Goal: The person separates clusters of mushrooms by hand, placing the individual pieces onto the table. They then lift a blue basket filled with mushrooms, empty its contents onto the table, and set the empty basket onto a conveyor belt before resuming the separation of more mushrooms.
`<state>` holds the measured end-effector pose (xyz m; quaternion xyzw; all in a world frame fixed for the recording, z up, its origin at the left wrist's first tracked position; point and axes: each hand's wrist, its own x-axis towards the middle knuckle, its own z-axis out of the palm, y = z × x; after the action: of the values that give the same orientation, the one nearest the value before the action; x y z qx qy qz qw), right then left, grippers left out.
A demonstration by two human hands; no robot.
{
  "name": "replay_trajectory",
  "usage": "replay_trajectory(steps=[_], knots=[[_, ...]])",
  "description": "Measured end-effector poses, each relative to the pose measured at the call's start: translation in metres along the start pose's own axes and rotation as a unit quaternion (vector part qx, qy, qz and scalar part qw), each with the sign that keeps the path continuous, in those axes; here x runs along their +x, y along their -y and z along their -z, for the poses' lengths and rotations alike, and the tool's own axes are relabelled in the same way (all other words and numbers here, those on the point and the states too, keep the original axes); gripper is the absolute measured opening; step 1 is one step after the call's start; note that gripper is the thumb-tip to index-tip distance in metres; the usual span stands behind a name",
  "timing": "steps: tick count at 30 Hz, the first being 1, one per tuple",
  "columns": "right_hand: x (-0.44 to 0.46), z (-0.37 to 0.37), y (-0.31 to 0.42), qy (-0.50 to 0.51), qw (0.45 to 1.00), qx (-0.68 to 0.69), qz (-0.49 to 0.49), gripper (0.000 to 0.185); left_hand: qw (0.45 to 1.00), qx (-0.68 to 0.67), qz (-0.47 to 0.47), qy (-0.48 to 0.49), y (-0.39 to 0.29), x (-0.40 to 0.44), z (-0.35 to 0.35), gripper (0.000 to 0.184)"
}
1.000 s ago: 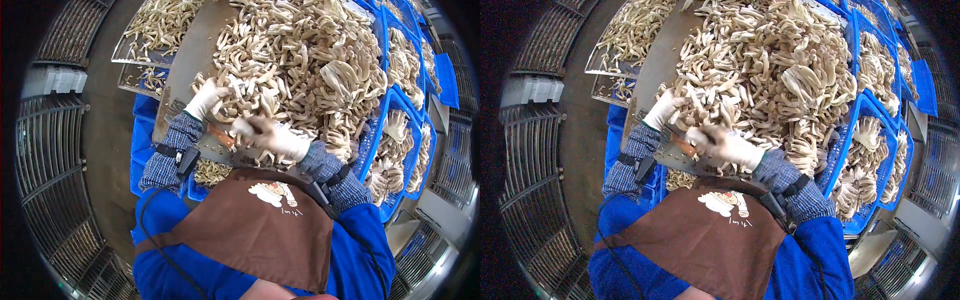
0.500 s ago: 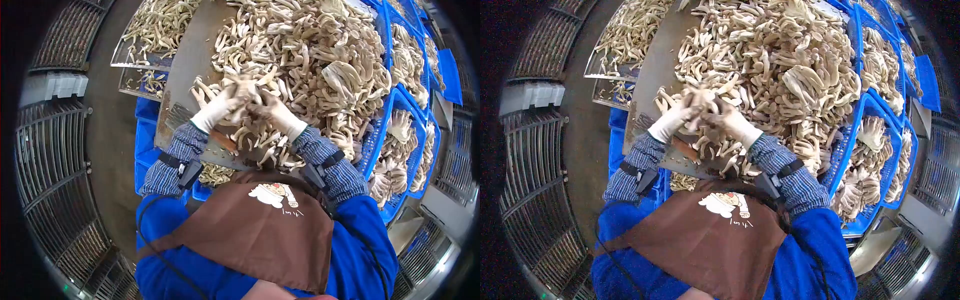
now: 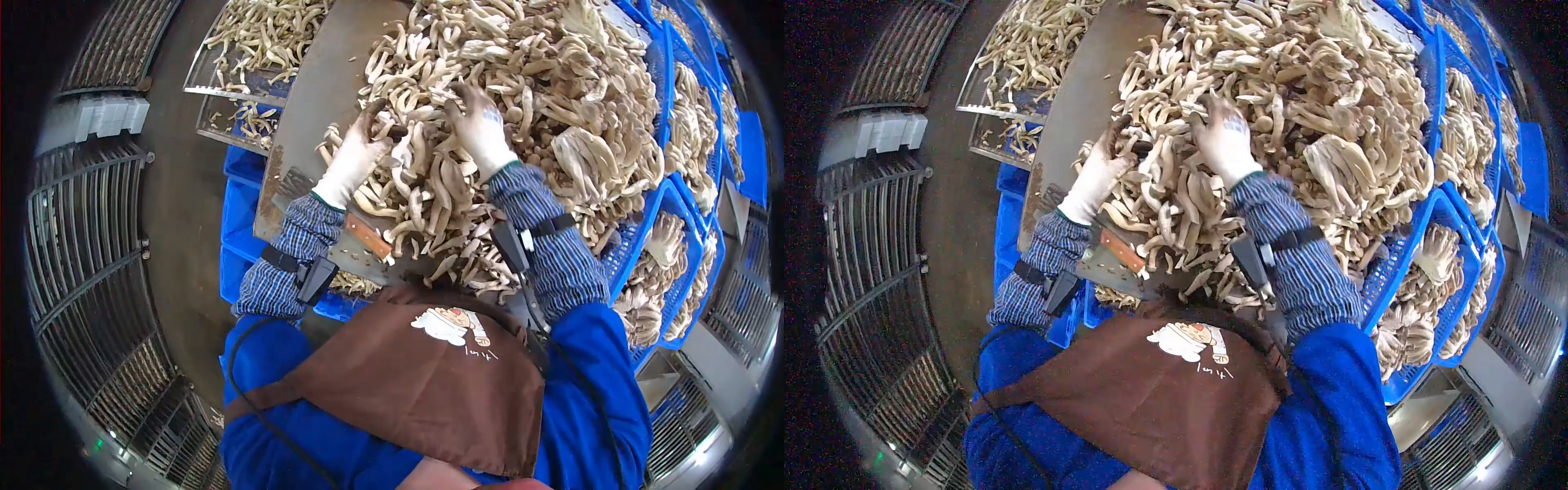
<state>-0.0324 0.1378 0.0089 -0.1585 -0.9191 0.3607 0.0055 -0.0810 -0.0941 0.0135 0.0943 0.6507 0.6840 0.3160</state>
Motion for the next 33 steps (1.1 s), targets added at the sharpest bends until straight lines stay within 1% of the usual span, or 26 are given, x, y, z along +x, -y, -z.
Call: replay_trajectory(steps=[2,3,4,6,7,8,10,11,12,13,14,15,16,17,18,19,20,21,22,23,24,26,28,30,32,33], knots=[[0.029,-0.037,-0.030,-0.046,0.984,-0.154,0.073,0.053,0.999,0.034,-0.023,0.012,0.001,0.001,0.000,0.058],[0.031,-0.040,-0.025,0.020,0.983,-0.170,0.067,0.062,0.989,0.130,-0.052,0.036,-0.004,0.005,0.002,0.053],[0.035,-0.040,-0.021,0.115,0.966,-0.230,0.027,0.066,0.989,0.131,-0.050,0.036,-0.008,0.007,0.004,0.053],[0.031,-0.041,-0.015,0.108,0.981,-0.158,-0.013,0.061,0.992,0.087,0.085,0.019,-0.016,0.012,0.007,0.045],[0.026,-0.038,-0.014,0.110,0.981,-0.158,-0.014,0.061,0.997,0.033,0.060,-0.041,-0.011,0.016,0.007,0.037],[0.020,-0.035,-0.015,0.105,0.991,-0.085,-0.017,0.058,0.990,0.130,0.027,-0.051,-0.012,0.022,0.010,0.035],[0.006,-0.035,-0.023,0.043,0.999,0.012,-0.019,0.045,0.991,0.110,0.001,-0.075,-0.018,0.032,0.006,0.035],[0.000,-0.032,-0.028,0.032,0.995,0.086,-0.030,0.042,0.985,0.145,-0.018,-0.089,-0.022,0.035,0.001,0.038],[-0.005,-0.028,-0.031,0.018,0.986,0.159,-0.040,0.039,0.986,0.143,-0.019,-0.086,-0.009,0.046,0.006,0.038],[-0.012,-0.022,-0.029,-0.020,0.984,0.171,-0.053,0.036,0.973,0.213,-0.004,-0.090,0.013,0.065,0.014,0.039],[-0.017,-0.033,-0.036,-0.102,0.951,0.284,-0.073,0.034,0.955,0.281,0.010,-0.092,0.024,0.078,0.017,0.040],[-0.018,-0.027,-0.041,-0.088,0.940,0.319,-0.085,0.033,0.954,0.294,0.054,-0.026,0.000,0.083,0.008,0.040],[-0.020,-0.019,-0.045,-0.074,0.927,0.354,-0.096,0.032,0.954,0.295,0.051,-0.022,-0.016,0.089,-0.003,0.040],[-0.027,0.006,-0.032,-0.013,0.939,0.329,-0.100,0.032,0.934,0.358,0.015,-0.012,-0.027,0.094,-0.015,0.038],[-0.028,0.001,-0.038,-0.016,0.938,0.330,-0.102,0.032,0.908,0.419,-0.022,-0.003,-0.031,0.096,-0.021,0.038],[-0.029,-0.008,-0.045,-0.058,0.960,0.254,-0.104,0.038,0.858,0.505,-0.087,-0.038,-0.019,0.108,-0.022,0.036],[-0.029,-0.014,-0.054,-0.100,0.974,0.174,-0.105,0.044,0.858,0.505,-0.089,-0.034,-0.007,0.116,-0.021,0.036],[-0.033,-0.010,-0.042,-0.085,0.970,0.203,-0.107,0.049,0.801,0.596,-0.046,0.028,-0.011,0.120,-0.028,0.034],[-0.033,0.004,-0.023,-0.054,0.993,0.089,-0.064,0.054,0.730,0.677,-0.002,0.090,-0.014,0.124,-0.034,0.031],[-0.030,-0.002,-0.023,-0.001,0.999,0.013,-0.050,0.049,0.679,0.722,-0.065,0.112,-0.005,0.125,-0.036,0.028],[-0.026,-0.010,-0.027,0.052,0.996,-0.061,-0.038,0.045,0.667,0.731,-0.110,0.092,0.009,0.125,-0.038,0.027],[-0.021,-0.024,-0.036,0.103,0.991,-0.075,-0.052,0.036,0.662,0.740,-0.054,0.103,0.014,0.133,-0.042,0.029],[-0.020,-0.019,-0.031,0.149,0.986,-0.062,-0.041,0.040,0.730,0.671,-0.074,0.103,-0.001,0.126,-0.032,0.032],[-0.033,-0.014,-0.028,0.134,0.990,0.048,0.012,0.039,0.814,0.574,-0.085,0.031,-0.006,0.117,-0.019,0.037],[-0.046,-0.008,-0.030,0.175,0.979,0.048,0.096,0.046,0.856,0.495,-0.141,-0.043,-0.020,0.100,-0.011,0.035],[-0.050,-0.004,-0.027,0.155,0.982,0.080,0.065,0.047,0.914,0.392,-0.097,-0.035,-0.020,0.100,-0.003,0.031]])
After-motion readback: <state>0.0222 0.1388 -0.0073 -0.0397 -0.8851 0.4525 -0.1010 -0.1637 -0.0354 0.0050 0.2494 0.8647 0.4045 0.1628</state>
